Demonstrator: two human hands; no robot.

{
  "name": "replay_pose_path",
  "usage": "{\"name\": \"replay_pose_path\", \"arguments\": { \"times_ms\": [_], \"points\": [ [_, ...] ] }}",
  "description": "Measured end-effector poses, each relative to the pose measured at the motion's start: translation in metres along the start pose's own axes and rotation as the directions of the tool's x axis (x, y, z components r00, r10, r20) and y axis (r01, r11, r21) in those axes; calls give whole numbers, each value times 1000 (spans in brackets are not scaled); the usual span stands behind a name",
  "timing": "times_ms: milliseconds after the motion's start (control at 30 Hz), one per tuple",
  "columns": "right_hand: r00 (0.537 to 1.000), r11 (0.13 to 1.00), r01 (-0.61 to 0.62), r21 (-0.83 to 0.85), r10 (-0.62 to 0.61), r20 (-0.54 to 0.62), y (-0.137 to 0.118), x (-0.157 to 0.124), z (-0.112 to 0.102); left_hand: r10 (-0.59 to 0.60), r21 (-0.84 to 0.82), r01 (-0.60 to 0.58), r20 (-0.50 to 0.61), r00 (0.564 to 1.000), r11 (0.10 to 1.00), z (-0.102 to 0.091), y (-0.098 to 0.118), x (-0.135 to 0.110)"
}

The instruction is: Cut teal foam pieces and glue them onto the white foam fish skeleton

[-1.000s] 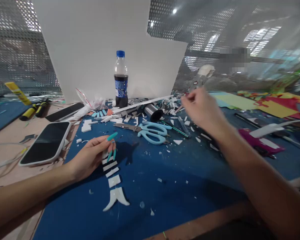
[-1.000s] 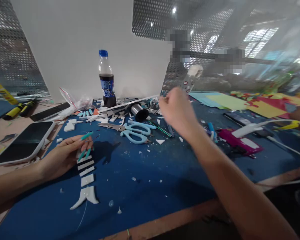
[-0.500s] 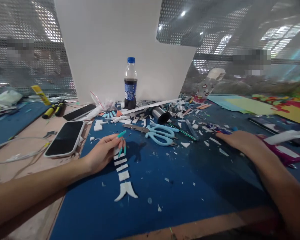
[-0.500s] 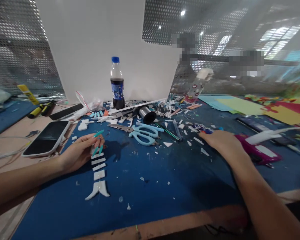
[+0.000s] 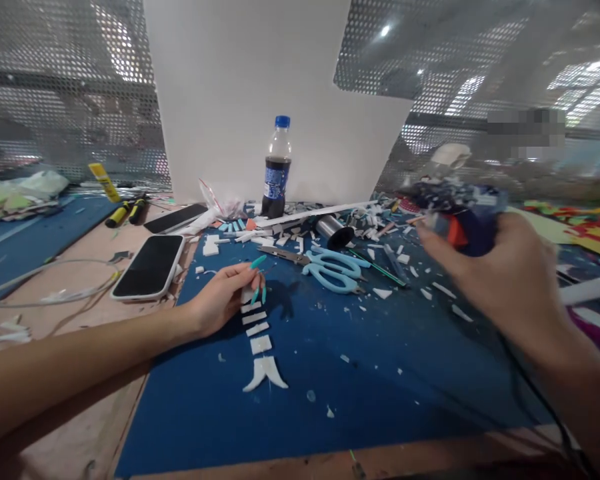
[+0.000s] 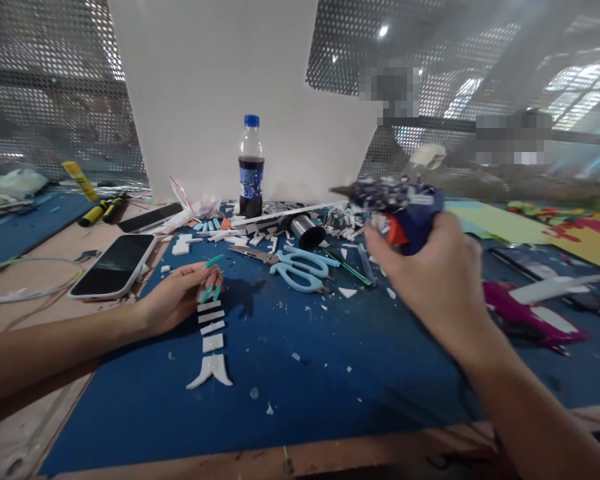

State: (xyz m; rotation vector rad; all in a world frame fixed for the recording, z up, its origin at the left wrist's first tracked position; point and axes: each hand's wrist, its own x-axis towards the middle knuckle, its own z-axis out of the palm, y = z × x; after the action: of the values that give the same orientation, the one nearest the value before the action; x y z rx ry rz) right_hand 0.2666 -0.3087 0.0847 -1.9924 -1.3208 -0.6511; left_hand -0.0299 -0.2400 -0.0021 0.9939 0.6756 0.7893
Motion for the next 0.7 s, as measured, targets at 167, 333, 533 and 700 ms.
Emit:
{"name": "replay_pose_path", "arguments": {
  "times_ms": [167,333,533,700],
  "points": [
    [970,958,190,216,-217,110,-63,-18,24,25,-3,-25,34,999,1000,-1,0,2],
    [954,912,261,318,-295,63,-63,-34,69,31,-9,-30,37,999,1000,-4,-1,5],
    [936,874,293,387,-345,69,-50,-62,88,-13,-19,14,45,999,1000,-3,-1,8],
    [922,874,281,395,-360,141,-52,-65,95,-75,-31,75,16,997,997,-4,-1,10]
  ]
}}
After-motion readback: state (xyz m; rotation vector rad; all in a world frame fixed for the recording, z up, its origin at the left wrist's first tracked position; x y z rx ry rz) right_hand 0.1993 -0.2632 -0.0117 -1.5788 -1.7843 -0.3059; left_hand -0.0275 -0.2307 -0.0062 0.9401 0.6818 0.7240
